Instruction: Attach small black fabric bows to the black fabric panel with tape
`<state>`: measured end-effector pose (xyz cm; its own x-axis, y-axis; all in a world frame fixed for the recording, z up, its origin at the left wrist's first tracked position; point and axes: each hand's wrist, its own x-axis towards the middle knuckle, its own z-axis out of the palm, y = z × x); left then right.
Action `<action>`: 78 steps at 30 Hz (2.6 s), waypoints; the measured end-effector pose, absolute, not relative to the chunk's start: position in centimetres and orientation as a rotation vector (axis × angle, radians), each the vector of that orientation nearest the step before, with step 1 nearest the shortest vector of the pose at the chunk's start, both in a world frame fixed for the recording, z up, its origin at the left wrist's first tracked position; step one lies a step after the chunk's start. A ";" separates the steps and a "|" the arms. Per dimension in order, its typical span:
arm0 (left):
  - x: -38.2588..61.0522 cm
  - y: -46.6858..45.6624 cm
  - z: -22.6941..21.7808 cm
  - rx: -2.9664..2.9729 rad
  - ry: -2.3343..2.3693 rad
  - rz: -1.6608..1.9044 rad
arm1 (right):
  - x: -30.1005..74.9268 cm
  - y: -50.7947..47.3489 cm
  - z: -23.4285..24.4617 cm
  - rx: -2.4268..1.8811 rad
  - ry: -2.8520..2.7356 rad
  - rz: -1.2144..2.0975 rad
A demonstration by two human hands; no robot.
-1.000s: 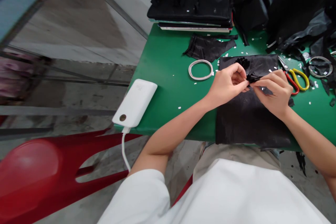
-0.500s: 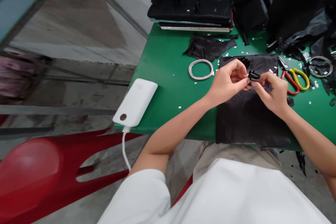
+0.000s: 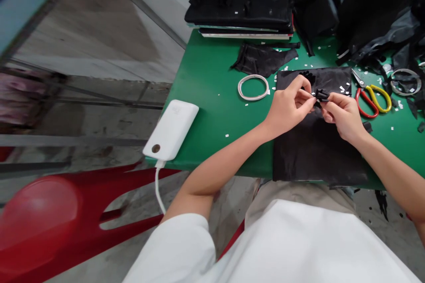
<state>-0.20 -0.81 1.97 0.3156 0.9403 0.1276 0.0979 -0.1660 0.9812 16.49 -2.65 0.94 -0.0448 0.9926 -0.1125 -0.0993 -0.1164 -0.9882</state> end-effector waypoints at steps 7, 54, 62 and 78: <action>-0.2 -1.1 2.1 1.812 0.958 1.044 | 16.6 -2.7 1.4 -1.196 -1.004 1.411; -0.6 -0.8 2.6 1.811 0.893 0.773 | 17.0 -3.4 0.9 -1.253 -1.602 0.934; -0.5 -0.8 2.5 1.718 0.861 0.791 | 17.1 -3.3 0.6 -1.227 -1.495 1.075; -0.9 -0.2 2.5 1.740 0.957 0.788 | 16.9 -2.7 0.8 -1.146 -1.164 1.235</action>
